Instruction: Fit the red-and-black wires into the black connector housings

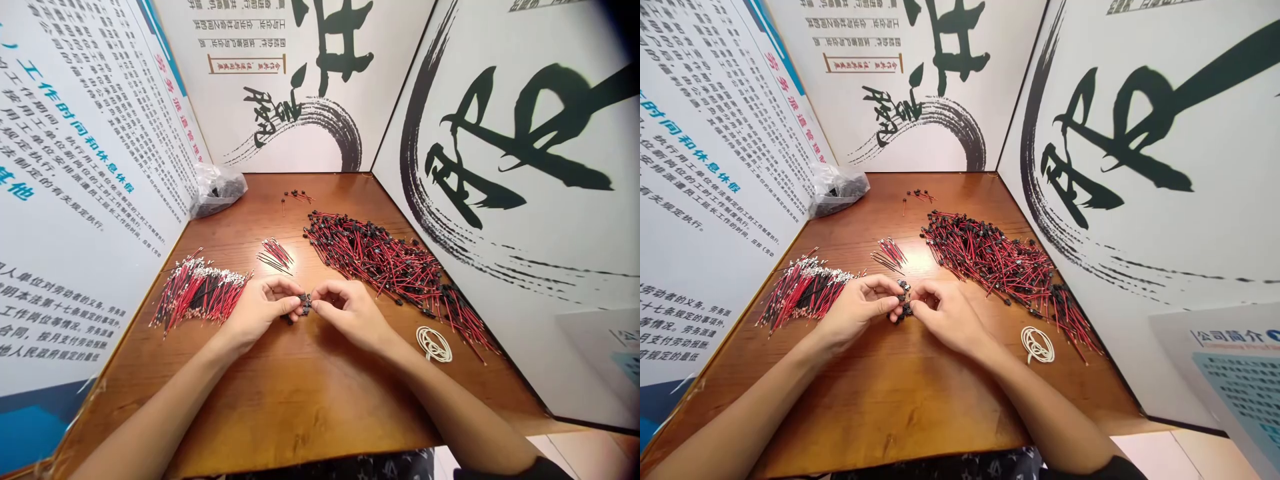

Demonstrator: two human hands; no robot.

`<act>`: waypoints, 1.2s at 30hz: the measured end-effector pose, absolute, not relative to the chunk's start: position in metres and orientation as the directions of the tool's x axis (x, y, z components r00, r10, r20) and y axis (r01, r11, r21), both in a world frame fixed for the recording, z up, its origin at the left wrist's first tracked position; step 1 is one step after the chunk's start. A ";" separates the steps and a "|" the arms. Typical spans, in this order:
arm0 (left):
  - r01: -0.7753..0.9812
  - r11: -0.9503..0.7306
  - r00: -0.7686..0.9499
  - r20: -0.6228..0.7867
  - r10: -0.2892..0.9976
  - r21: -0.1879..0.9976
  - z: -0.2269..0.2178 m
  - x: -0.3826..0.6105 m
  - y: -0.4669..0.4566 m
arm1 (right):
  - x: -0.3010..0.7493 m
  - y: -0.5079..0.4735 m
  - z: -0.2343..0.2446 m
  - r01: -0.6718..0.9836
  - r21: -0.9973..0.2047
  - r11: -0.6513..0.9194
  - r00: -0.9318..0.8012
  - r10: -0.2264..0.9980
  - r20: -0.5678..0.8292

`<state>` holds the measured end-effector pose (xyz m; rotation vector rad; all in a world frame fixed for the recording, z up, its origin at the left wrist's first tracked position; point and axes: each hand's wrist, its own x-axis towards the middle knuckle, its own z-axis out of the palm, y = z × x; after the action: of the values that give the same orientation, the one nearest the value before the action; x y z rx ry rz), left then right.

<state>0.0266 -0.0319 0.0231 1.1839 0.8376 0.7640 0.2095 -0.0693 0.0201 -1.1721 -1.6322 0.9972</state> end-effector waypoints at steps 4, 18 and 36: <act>-0.058 0.207 0.480 -0.154 0.863 0.977 0.025 0.027 -0.032 | 0.210 -0.069 0.018 0.283 -0.931 0.232 -0.189 0.965 0.183; -0.038 0.169 0.507 -0.127 0.853 0.985 0.024 0.027 -0.032 | 0.211 -0.074 0.021 0.326 -0.907 0.267 -0.196 0.958 0.212; 0.076 -0.011 0.448 -0.025 0.893 0.997 0.027 0.033 -0.040 | 0.210 -0.071 0.014 -0.090 -0.995 0.031 -0.212 0.976 0.050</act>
<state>0.0331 -0.0403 0.0271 1.4438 0.9139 0.8162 0.2102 -0.0706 0.0139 -1.0047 -1.3178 1.3735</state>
